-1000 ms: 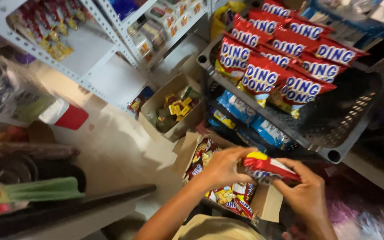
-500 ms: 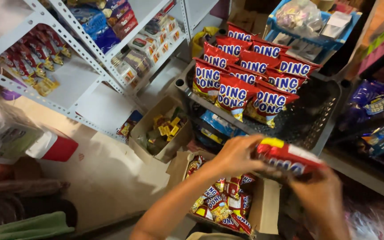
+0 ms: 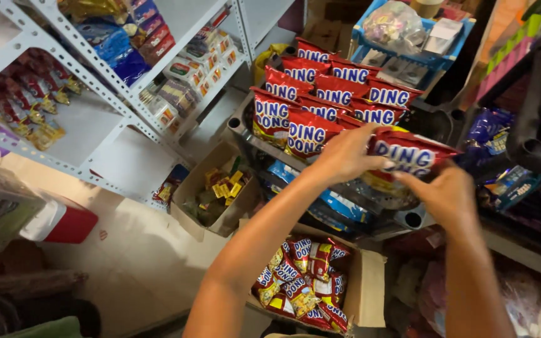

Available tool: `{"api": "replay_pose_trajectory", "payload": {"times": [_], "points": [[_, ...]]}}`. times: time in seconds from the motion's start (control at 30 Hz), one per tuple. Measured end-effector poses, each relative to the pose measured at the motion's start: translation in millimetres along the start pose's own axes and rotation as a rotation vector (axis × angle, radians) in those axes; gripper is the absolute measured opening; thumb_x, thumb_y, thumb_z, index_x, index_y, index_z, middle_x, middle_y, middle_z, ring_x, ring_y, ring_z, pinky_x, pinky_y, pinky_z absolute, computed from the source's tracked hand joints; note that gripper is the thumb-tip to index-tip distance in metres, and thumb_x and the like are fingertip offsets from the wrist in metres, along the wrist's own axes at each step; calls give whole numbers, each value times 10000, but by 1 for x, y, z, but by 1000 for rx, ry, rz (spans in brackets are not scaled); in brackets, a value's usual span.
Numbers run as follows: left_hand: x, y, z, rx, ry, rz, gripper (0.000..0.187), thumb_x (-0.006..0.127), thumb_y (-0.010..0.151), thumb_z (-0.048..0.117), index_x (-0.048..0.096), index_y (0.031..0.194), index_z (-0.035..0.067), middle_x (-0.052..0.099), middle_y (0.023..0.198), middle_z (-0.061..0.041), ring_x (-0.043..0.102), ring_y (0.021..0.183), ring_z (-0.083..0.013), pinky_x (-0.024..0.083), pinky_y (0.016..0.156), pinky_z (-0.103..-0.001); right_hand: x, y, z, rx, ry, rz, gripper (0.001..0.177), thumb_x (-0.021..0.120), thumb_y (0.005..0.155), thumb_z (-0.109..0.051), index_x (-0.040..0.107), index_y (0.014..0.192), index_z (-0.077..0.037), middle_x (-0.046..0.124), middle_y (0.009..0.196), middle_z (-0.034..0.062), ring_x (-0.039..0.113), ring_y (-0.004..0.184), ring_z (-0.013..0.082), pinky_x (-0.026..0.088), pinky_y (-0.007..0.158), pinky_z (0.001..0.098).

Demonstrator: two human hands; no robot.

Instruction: The person repeatedly picks up red snack packets from a cardboard box on the floor and places them into a black plastic basket on a shelf. They handle the packets by hand, arranging them in rows within the basket.

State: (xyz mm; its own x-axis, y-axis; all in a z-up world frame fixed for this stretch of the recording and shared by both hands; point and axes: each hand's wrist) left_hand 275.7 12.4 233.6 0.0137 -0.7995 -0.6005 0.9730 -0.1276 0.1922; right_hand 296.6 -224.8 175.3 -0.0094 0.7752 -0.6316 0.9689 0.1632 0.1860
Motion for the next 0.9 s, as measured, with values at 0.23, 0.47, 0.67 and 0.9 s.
{"api": "replay_pose_trajectory", "payload": {"times": [0.23, 0.47, 0.67, 0.9], "points": [[-7, -4, -57, -100, 131, -12, 664, 874, 668, 241, 607, 1250, 64, 743, 1043, -194, 700, 1025, -387, 537, 866, -461, 64, 9, -2, 149, -173, -77, 692, 909, 684, -556, 594, 487, 28, 540, 455, 92, 477, 409, 192, 388, 442, 413], [-9, -25, -52, -141, 179, 63, 673, 866, 653, 169, 593, 1253, 30, 726, 1011, -244, 682, 1008, -419, 527, 867, -479, 87, 6, 3, 139, -95, -147, 648, 854, 702, -556, 678, 606, 60, 651, 544, 163, 646, 493, 257, 492, 531, 434], [-19, -43, -26, -62, 320, 199, 477, 771, 811, 154, 611, 1250, 58, 736, 980, -206, 692, 934, -417, 530, 797, -504, 79, 9, 0, 119, -226, -217, 681, 844, 732, -590, 701, 656, 71, 686, 623, 209, 690, 589, 325, 530, 624, 452], [-10, -33, -50, -34, 335, 227, 289, 694, 879, 131, 671, 1164, 88, 746, 928, -186, 707, 884, -394, 541, 777, -505, 85, 7, -26, 94, -183, -262, 596, 865, 708, -500, 746, 1003, 4, 749, 936, 205, 720, 868, 344, 541, 778, 450]]}}
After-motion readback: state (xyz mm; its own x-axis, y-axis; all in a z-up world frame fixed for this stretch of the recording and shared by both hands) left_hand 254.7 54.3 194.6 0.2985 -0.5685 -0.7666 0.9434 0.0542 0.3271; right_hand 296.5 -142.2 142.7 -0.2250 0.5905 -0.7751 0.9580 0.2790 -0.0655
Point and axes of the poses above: each hand's wrist, its own y-axis towards the middle knuckle, its own x-axis out of the palm, z = x × y
